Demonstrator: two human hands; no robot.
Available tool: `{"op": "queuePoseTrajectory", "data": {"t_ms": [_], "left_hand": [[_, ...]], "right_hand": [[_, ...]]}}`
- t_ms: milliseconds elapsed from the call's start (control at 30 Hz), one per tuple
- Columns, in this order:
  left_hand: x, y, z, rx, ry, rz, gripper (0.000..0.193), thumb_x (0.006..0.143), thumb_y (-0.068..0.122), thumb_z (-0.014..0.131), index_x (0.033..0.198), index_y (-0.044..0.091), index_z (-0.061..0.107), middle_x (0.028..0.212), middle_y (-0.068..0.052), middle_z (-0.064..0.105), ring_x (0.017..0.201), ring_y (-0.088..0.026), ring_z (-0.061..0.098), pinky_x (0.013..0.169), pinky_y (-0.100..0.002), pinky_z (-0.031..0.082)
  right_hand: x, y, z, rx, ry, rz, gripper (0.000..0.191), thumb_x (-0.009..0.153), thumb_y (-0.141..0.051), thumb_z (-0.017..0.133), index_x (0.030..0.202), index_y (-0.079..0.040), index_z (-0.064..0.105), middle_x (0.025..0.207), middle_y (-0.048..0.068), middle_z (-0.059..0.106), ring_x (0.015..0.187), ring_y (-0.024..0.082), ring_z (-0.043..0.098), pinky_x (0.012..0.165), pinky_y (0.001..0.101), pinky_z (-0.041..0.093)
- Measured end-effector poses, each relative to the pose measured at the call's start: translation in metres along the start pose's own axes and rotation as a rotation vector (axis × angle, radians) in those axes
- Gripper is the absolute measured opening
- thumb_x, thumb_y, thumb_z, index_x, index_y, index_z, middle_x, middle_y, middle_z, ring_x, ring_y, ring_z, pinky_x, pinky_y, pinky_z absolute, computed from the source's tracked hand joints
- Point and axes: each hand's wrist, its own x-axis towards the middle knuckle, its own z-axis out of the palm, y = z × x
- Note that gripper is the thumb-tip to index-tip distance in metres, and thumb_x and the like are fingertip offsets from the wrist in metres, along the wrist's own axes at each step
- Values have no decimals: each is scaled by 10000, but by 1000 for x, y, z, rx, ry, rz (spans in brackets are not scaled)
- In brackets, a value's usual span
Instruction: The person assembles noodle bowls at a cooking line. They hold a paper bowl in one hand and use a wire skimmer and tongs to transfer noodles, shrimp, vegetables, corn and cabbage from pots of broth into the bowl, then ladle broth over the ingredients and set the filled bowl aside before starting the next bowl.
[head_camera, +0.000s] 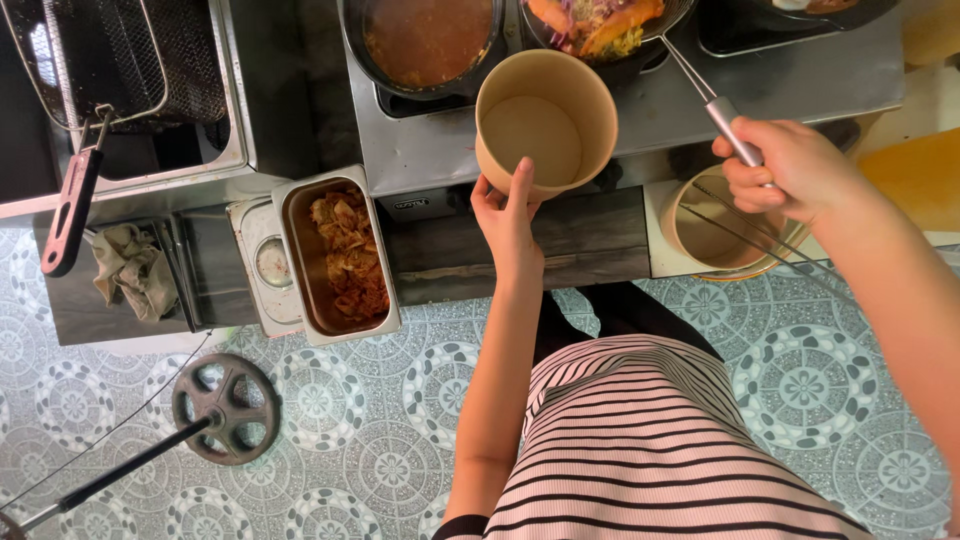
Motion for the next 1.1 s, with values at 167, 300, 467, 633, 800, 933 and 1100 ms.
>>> {"op": "queuePoseTrajectory", "data": {"t_ms": [167, 300, 467, 633, 800, 933, 1100], "left_hand": [[0, 0, -3, -13, -2, 13, 795, 792, 296, 857, 1390, -30, 447, 1231, -177, 613, 1108, -227, 640, 901, -397, 564], [4, 0, 0, -21, 8, 26, 800, 788, 297, 862, 1389, -20, 438, 1249, -168, 597, 1122, -222, 622, 904, -402, 560], [7, 3, 7, -56, -11, 42, 841, 774, 291, 871, 1395, -24, 402, 1269, -170, 580, 1149, -231, 612, 925, -414, 566], [8, 7, 16, -58, -4, 49, 891, 755, 299, 879, 1408, -28, 369, 1294, -193, 553, 1175, -246, 599, 926, -425, 572], [9, 10, 22, -44, 26, 33, 955, 744, 324, 880, 1439, -25, 326, 1333, -202, 529, 1208, -259, 574, 940, -423, 537], [10, 12, 24, -67, 10, 43, 990, 733, 331, 889, 1443, -30, 301, 1346, -215, 516, 1235, -268, 569, 996, -418, 528], [12, 14, 27, -40, 36, 63, 1004, 727, 344, 894, 1443, -40, 304, 1347, -227, 502, 1242, -284, 563, 1026, -420, 510]], "right_hand": [[-5, 6, -12, 73, -92, -36, 318, 1126, -287, 369, 989, -49, 530, 522, -64, 311, 369, 55, 231, 385, 260, 196], [-10, 8, -17, 85, -98, -52, 338, 1141, -305, 352, 994, -62, 535, 520, -73, 303, 360, 51, 221, 385, 257, 196], [-20, 1, -19, 62, -65, -82, 335, 1143, -305, 355, 1004, -60, 534, 530, -74, 305, 365, 53, 224, 396, 261, 208], [-32, -7, -19, 44, -54, -98, 344, 1147, -308, 352, 1004, -53, 533, 539, -70, 311, 373, 54, 227, 402, 262, 213], [-40, -13, -16, 43, -77, -111, 346, 1160, -309, 340, 1014, -56, 527, 541, -71, 312, 369, 55, 227, 398, 264, 215], [-48, -15, -15, -4, -46, -127, 358, 1157, -304, 322, 1024, -47, 532, 531, -67, 300, 362, 57, 217, 401, 266, 216], [-58, -18, -22, 131, -207, -195, 372, 1151, -289, 318, 1020, -42, 564, 518, -80, 364, 336, 36, 276, 361, 235, 255]]}}
